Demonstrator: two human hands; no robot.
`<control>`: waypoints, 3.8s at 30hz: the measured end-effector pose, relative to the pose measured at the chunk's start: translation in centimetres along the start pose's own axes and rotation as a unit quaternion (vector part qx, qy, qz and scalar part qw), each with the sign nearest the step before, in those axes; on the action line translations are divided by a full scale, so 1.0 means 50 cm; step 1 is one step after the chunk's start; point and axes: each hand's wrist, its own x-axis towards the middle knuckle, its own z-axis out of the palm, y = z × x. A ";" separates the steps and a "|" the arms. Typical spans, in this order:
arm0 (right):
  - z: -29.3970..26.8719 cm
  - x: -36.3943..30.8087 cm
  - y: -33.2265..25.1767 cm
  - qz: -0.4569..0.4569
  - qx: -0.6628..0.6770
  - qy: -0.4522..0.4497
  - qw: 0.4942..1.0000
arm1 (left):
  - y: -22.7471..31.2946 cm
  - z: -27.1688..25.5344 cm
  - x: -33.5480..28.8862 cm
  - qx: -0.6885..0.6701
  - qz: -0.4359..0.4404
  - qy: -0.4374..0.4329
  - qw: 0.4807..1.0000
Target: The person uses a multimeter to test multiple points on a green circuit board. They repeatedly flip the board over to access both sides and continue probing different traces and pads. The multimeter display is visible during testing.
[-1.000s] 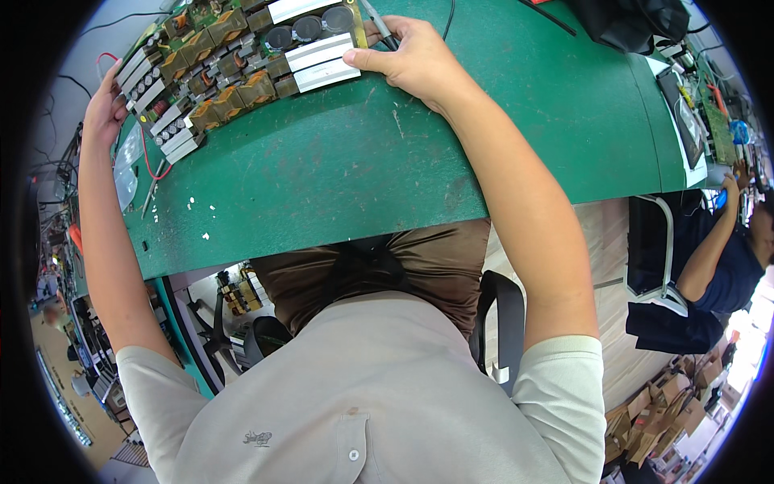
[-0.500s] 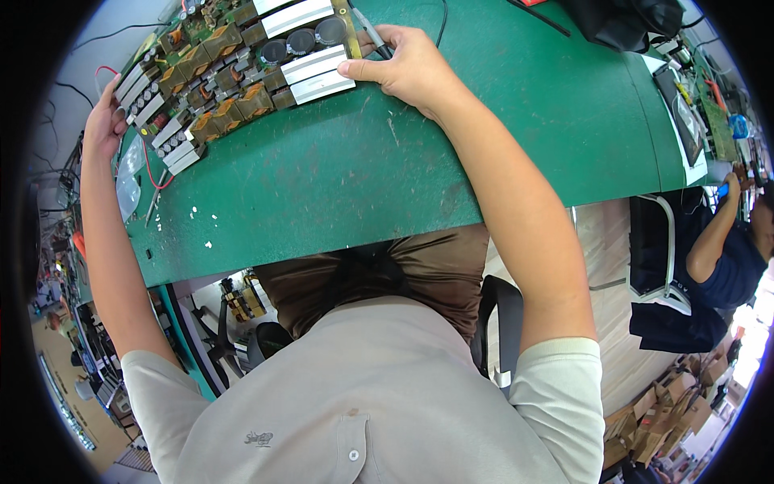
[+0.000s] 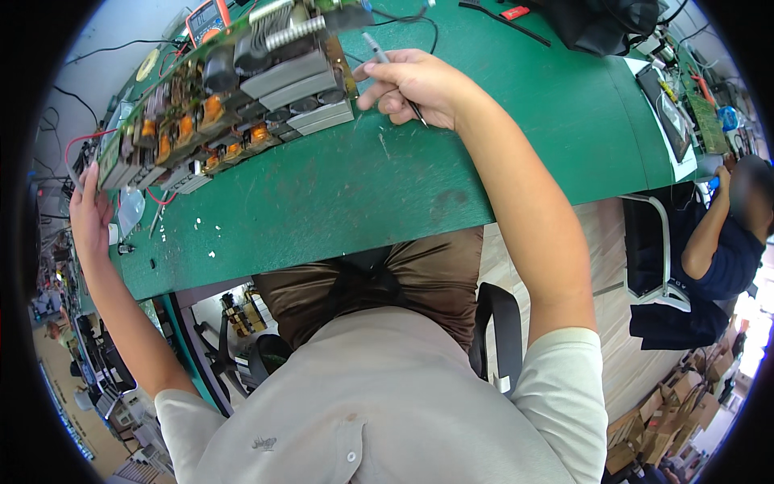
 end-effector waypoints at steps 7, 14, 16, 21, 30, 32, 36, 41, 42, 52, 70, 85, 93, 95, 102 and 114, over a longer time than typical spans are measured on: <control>-0.009 0.019 -0.001 -0.038 -0.022 -0.073 0.996 | -0.034 -0.054 -0.112 0.086 0.028 0.027 0.996; 0.004 0.017 0.017 0.030 0.009 -0.047 0.998 | -0.090 -0.095 -0.265 0.050 0.003 0.033 0.998; 0.012 0.001 0.022 0.036 0.022 -0.049 0.998 | -0.114 -0.093 -0.320 0.029 -0.009 0.057 0.998; 0.024 -0.041 0.029 0.057 -0.010 -0.043 0.997 | -0.168 -0.070 -0.435 -0.077 -0.045 0.030 0.996; 0.024 -0.070 0.047 0.040 -0.070 -0.016 0.997 | -0.269 0.002 -0.533 -0.178 -0.086 0.069 0.978; 0.020 -0.072 0.045 0.046 -0.062 -0.024 0.997 | -0.280 0.002 -0.534 -0.180 -0.095 0.055 0.977; 0.013 -0.067 0.048 0.061 -0.069 -0.036 0.995 | -0.280 -0.011 -0.524 -0.151 -0.114 -0.001 0.982; 0.001 -0.074 0.055 0.030 -0.045 -0.035 0.998 | -0.259 -0.060 -0.513 -0.095 -0.147 0.004 0.985; -0.004 -0.077 0.049 0.012 -0.056 -0.018 0.998 | -0.253 -0.075 -0.509 -0.079 -0.146 0.023 0.986; -0.004 -0.066 -0.067 -0.263 0.180 -0.001 0.948 | -0.030 -0.096 -0.298 -0.575 0.071 -0.056 0.813; 0.042 -0.055 0.025 -0.243 -0.114 -0.087 0.959 | -0.003 0.343 -0.232 -0.104 -0.040 -0.384 0.917; 0.066 -0.061 0.056 -0.254 -0.229 -0.075 0.937 | -0.034 0.402 -0.230 -0.076 0.067 -0.399 0.911; 0.065 -0.064 0.030 -0.218 -0.309 -0.101 0.920 | -0.017 0.396 -0.222 -0.029 0.053 -0.444 0.894; 0.070 -0.061 0.035 -0.230 -0.289 -0.086 0.925 | -0.015 0.397 -0.221 -0.021 0.055 -0.447 0.892; 0.067 -0.063 0.029 -0.220 -0.303 -0.096 0.922 | -0.017 0.399 -0.218 -0.026 0.075 -0.445 0.892; 0.086 -0.054 0.030 -0.271 -0.268 -0.079 0.921 | -0.011 0.409 -0.217 -0.008 0.151 -0.430 0.890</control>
